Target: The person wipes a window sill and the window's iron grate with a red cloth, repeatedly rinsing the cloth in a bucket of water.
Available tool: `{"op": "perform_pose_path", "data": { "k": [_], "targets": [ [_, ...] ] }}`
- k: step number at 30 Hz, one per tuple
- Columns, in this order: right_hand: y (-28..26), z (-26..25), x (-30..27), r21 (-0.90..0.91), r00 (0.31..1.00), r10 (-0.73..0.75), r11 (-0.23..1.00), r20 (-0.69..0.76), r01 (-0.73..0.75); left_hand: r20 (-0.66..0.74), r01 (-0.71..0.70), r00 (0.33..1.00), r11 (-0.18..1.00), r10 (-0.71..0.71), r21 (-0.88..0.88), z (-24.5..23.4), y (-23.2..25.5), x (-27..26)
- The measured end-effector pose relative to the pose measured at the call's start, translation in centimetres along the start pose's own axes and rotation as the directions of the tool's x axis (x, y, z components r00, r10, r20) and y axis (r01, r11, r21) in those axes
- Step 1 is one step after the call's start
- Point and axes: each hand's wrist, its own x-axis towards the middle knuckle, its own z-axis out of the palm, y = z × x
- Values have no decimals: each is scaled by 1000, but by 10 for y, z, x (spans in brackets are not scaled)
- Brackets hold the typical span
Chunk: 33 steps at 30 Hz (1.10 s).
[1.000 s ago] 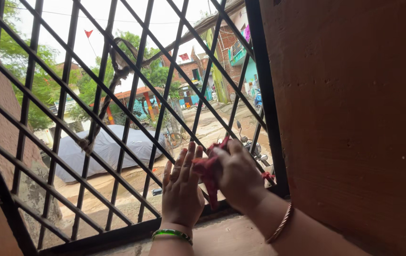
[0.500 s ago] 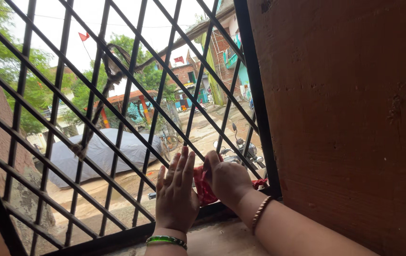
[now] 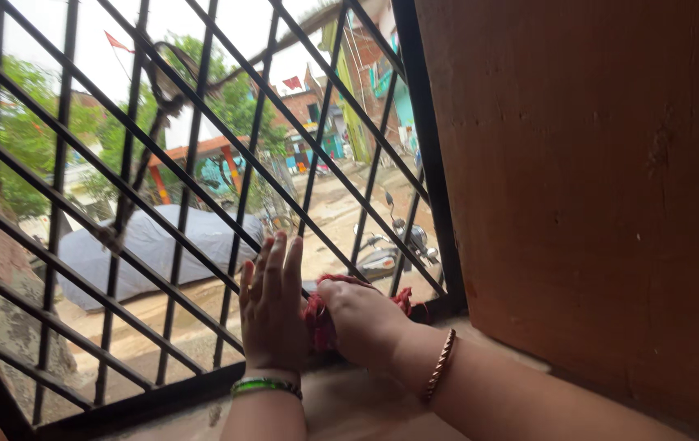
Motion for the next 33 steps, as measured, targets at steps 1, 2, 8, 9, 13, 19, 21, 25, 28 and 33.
{"op": "perform_pose_path", "data": {
  "k": [1, 2, 8, 9, 13, 19, 21, 25, 28, 33],
  "targets": [
    [1, 3, -1, -71, 996, 68, 995, 65, -63, 27, 13, 1000, 1000, -14, 24, 0, 0, -1],
    [1, 5, -2, -107, 982, 148, 985, 116, -135, 28, 12, 1000, 999, -13, 36, 0, 0, -2],
    [-5, -11, -3, -88, 938, 340, 939, 69, -334, -8, -16, 1000, 998, 17, 65, 0, 3, -3],
    [-8, -10, -3, -85, 933, 357, 932, 39, -352, -2, -22, 1000, 998, 22, 62, 0, 2, -3],
    [-12, -16, -3, -73, 930, 348, 931, -121, -358, 19, -30, 999, 999, 29, 35, -1, 3, -4],
    [-16, -39, 0, 16, 896, 230, 970, -381, -242, 136, -142, 981, 990, 141, -2, 4, 13, 2],
    [-9, -55, -5, 100, 774, 180, 984, -607, -150, 162, -140, 978, 990, 133, 29, 6, 17, 2],
    [4, -68, -4, 117, 641, 200, 978, -741, -170, 176, -147, 976, 983, 126, 112, 6, 16, 1],
    [1, -44, -6, -226, 866, 456, 838, -206, -496, 81, -175, 981, 984, 177, -38, 9, 16, 1],
    [14, -25, -3, -462, 816, 560, 767, 144, -445, 157, -136, 980, 989, 125, 64, 8, 16, -2]
  ]
}}
